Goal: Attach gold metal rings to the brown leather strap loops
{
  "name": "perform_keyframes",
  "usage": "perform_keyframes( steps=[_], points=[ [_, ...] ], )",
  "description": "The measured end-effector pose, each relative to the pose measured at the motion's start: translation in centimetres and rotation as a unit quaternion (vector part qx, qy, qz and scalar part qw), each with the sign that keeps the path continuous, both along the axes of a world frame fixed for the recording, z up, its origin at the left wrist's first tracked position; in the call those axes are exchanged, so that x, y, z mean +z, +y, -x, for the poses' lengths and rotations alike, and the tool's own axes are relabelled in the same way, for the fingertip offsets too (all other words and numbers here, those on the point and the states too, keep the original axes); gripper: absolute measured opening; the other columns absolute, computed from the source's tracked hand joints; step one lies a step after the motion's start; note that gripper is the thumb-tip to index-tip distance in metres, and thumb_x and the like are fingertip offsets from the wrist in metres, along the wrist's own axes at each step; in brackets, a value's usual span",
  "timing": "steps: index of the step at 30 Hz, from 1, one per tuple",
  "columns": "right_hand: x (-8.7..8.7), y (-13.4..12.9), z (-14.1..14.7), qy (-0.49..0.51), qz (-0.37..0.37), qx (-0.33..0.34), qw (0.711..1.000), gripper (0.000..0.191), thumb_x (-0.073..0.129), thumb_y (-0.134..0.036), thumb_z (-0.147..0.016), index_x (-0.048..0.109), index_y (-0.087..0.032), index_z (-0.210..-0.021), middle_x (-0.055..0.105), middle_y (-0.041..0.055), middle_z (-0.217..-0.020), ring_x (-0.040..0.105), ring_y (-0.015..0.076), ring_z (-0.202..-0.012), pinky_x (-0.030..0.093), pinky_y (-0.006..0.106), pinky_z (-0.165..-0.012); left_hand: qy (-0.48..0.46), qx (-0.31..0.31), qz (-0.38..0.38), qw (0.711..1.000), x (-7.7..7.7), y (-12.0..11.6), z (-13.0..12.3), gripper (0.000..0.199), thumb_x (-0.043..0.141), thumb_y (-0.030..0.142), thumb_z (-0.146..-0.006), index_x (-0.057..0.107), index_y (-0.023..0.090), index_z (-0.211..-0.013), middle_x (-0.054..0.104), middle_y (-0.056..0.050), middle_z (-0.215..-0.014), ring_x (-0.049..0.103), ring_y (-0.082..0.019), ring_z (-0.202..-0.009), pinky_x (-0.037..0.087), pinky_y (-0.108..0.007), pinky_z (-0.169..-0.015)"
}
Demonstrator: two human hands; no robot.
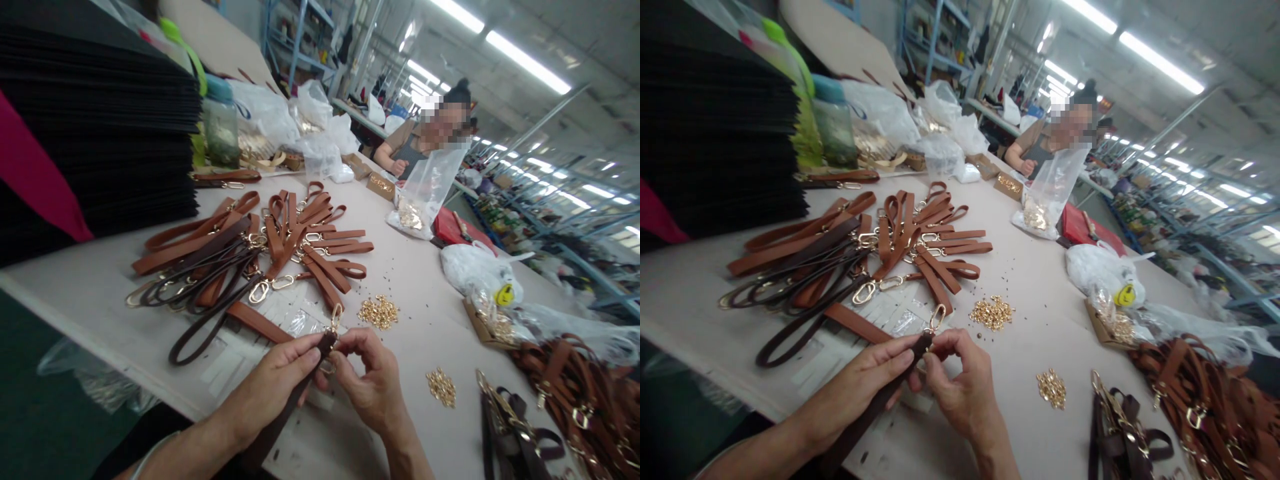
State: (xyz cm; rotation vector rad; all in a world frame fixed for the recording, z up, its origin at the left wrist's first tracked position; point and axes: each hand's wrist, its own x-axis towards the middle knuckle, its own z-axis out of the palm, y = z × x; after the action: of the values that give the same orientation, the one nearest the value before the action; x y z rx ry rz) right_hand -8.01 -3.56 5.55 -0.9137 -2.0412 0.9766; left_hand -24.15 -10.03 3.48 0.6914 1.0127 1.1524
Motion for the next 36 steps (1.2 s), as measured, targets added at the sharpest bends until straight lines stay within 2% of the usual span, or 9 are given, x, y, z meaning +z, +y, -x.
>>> perform_keyframes(
  steps=[4, 9, 12, 17, 21, 27, 30, 33, 36],
  points=[
    [-0.5, -0.3, -0.6, -0.002, -0.046, -0.009, 0.999, 0.015, 0.064, -0.012, -0.084, 0.062, -0.023, -0.094, 0.065, -0.0019, -0.081, 0.061, 0.0125, -0.073, 0.050, 0.024, -0.069, 0.020, -0.012, -0.010, 1.000, -0.3, 0.0, -0.7, 0.047, 0.050, 0.044, -0.093, 0.060, 0.015, -0.130, 0.065, -0.003, -0.071, 0.047, -0.010, -0.053, 0.032, -0.020, -0.048],
    [0.0, -0.8, -1.3, -0.028, -0.074, 0.016, 0.997, 0.014, 0.064, -0.014, -0.087, 0.062, -0.023, -0.098, 0.067, -0.0018, -0.083, 0.063, 0.0122, -0.074, 0.050, 0.023, -0.071, 0.080, -0.019, -0.024, 0.996, 0.0, -0.1, -1.1, 0.044, 0.048, 0.038, -0.094, 0.061, 0.016, -0.130, 0.063, 0.000, -0.070, 0.050, -0.012, -0.058, 0.034, -0.020, -0.049],
    [0.2, -1.1, -1.5, -0.029, -0.048, 0.024, 0.998, 0.015, 0.064, -0.015, -0.088, 0.063, -0.024, -0.100, 0.067, -0.0022, -0.084, 0.064, 0.0116, -0.075, 0.050, 0.022, -0.071, 0.132, -0.029, -0.031, 0.990, 0.6, -0.4, -1.2, 0.043, 0.046, 0.035, -0.095, 0.060, 0.018, -0.132, 0.065, 0.000, -0.073, 0.055, -0.013, -0.064, 0.037, -0.021, -0.052],
    [-0.6, -1.4, -1.8, 0.027, 0.046, -0.001, 0.999, 0.013, 0.063, -0.016, -0.087, 0.060, -0.023, -0.098, 0.065, -0.0033, -0.081, 0.062, 0.0111, -0.072, 0.050, 0.022, -0.068, 0.214, -0.016, -0.106, 0.971, 1.1, -1.1, -1.2, 0.039, 0.046, 0.029, -0.096, 0.062, 0.023, -0.131, 0.068, 0.000, -0.080, 0.061, -0.015, -0.075, 0.048, -0.025, -0.074],
    [-1.0, -1.6, -2.2, 0.038, 0.082, -0.016, 0.996, 0.009, 0.065, -0.019, -0.087, 0.060, -0.022, -0.093, 0.064, -0.0031, -0.078, 0.061, 0.0119, -0.071, 0.049, 0.024, -0.068, 0.232, -0.042, -0.107, 0.966, 0.9, -1.5, -1.3, 0.040, 0.044, 0.033, -0.097, 0.060, 0.024, -0.133, 0.067, 0.002, -0.073, 0.059, -0.014, -0.066, 0.047, -0.024, -0.065],
    [-0.7, -2.2, -1.9, 0.020, 0.057, -0.016, 0.998, 0.005, 0.060, -0.019, -0.089, 0.056, -0.022, -0.087, 0.063, -0.0043, -0.071, 0.061, 0.0113, -0.066, 0.048, 0.024, -0.066, 0.178, -0.066, -0.056, 0.980, 0.2, -1.7, -2.2, 0.045, 0.042, 0.038, -0.098, 0.056, 0.020, -0.137, 0.066, 0.002, -0.068, 0.057, -0.013, -0.059, 0.046, -0.024, -0.059],
    [-0.7, -1.9, -2.3, 0.007, 0.032, -0.050, 0.998, 0.008, 0.063, -0.020, -0.087, 0.056, -0.022, -0.090, 0.061, -0.0043, -0.072, 0.059, 0.0113, -0.066, 0.047, 0.024, -0.066, 0.131, -0.053, -0.033, 0.989, 0.7, -1.6, -2.5, 0.049, 0.045, 0.039, -0.095, 0.056, 0.016, -0.136, 0.062, 0.002, -0.065, 0.054, -0.012, -0.057, 0.044, -0.023, -0.055],
    [-0.9, -0.9, -4.4, 0.018, 0.048, -0.103, 0.993, 0.018, 0.063, -0.025, -0.086, 0.054, -0.022, -0.102, 0.062, -0.0032, -0.075, 0.059, 0.0128, -0.067, 0.049, 0.025, -0.063, 0.076, -0.003, 0.001, 0.997, 1.7, -1.3, -2.3, 0.047, 0.053, 0.039, -0.091, 0.061, 0.016, -0.132, 0.065, 0.000, -0.076, 0.053, -0.010, -0.060, 0.042, -0.020, -0.055],
    [-1.3, -0.3, -7.4, -0.039, 0.047, -0.140, 0.988, 0.022, 0.061, -0.027, -0.088, 0.055, -0.022, -0.109, 0.068, 0.0014, -0.085, 0.064, 0.0154, -0.073, 0.052, 0.029, -0.068, 0.036, 0.040, 0.028, 0.998, 2.1, -0.9, -1.9, 0.039, 0.061, 0.036, -0.087, 0.070, 0.018, -0.120, 0.066, 0.001, -0.075, 0.053, -0.009, -0.064, 0.041, -0.017, -0.058]
  ],
)
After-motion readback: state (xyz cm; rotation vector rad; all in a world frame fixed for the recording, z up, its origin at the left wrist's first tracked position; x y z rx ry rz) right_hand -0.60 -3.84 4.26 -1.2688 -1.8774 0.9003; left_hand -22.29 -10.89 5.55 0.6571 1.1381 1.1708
